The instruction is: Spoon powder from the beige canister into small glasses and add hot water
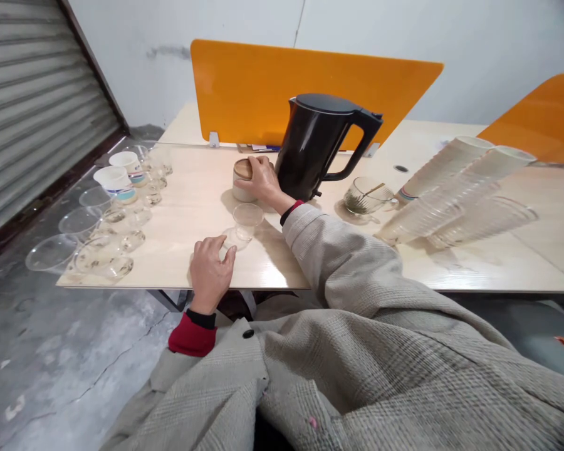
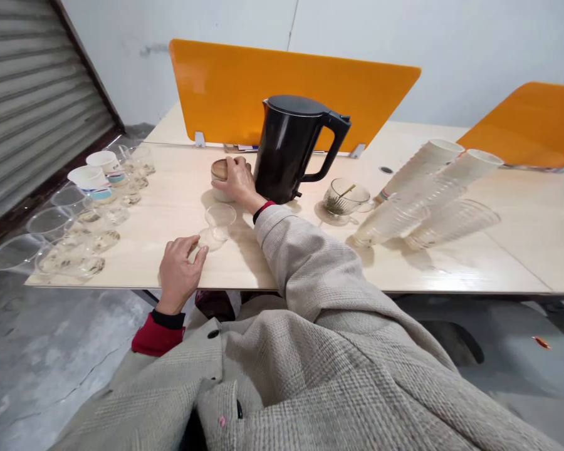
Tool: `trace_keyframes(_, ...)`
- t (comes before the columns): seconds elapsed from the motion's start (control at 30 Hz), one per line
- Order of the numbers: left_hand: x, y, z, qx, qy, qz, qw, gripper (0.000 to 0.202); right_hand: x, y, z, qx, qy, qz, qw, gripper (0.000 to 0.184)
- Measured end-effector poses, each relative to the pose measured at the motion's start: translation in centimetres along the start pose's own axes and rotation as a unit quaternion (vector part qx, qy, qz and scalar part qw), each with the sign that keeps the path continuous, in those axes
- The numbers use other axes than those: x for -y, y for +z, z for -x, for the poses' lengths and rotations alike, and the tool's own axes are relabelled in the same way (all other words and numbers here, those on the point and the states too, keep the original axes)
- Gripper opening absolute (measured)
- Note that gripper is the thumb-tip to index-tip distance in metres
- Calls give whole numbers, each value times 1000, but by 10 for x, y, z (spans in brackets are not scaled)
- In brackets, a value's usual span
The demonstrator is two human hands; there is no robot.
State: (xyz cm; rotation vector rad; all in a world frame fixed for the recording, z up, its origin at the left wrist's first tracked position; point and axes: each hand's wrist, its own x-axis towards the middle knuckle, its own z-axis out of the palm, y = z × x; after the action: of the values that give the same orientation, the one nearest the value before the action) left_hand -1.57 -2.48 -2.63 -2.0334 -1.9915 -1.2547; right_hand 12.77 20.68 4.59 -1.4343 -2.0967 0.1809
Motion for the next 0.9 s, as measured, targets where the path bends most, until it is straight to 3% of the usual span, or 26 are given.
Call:
trace_keyframes(0.1, 1, 0, 0, 0, -5, 8, 1000, 28, -8, -15, -1, -42, -28, -5, 999, 73)
trace_keyframes(0.23, 2, -1, 0, -19, -27, 54, 998, 28, -13, -69, 16, -115, -82, -7, 990, 78)
trace_keyframes(0.37, -1, -7, 3, -78, -67, 154, 983, 30, -5, -133, 69, -151, -141, -16, 978, 77)
trace_keyframes(0.47, -3, -14, 7, -113, -87, 204, 968, 32, 10, -154, 122, -121, -178, -32, 976, 79)
trace_keyframes(0.53, -3, -18, 11, -119, -95, 225, 962, 32, 22, -151, 153, -75, -184, -41, 979, 82)
trace_keyframes(0.63, -2, -24, 16, -106, -93, 251, 958, 36, 38, -126, 185, -2, -160, -57, 985, 83)
trace_keyframes(0.77, 0, -33, 23, -38, -62, 264, 962, 54, 47, -90, 203, 48, -147, -83, 984, 88)
trace_keyframes(0.9, -1, -38, 25, 31, -11, 232, 972, 74, 46, -71, 208, 48, -137, -77, 986, 88)
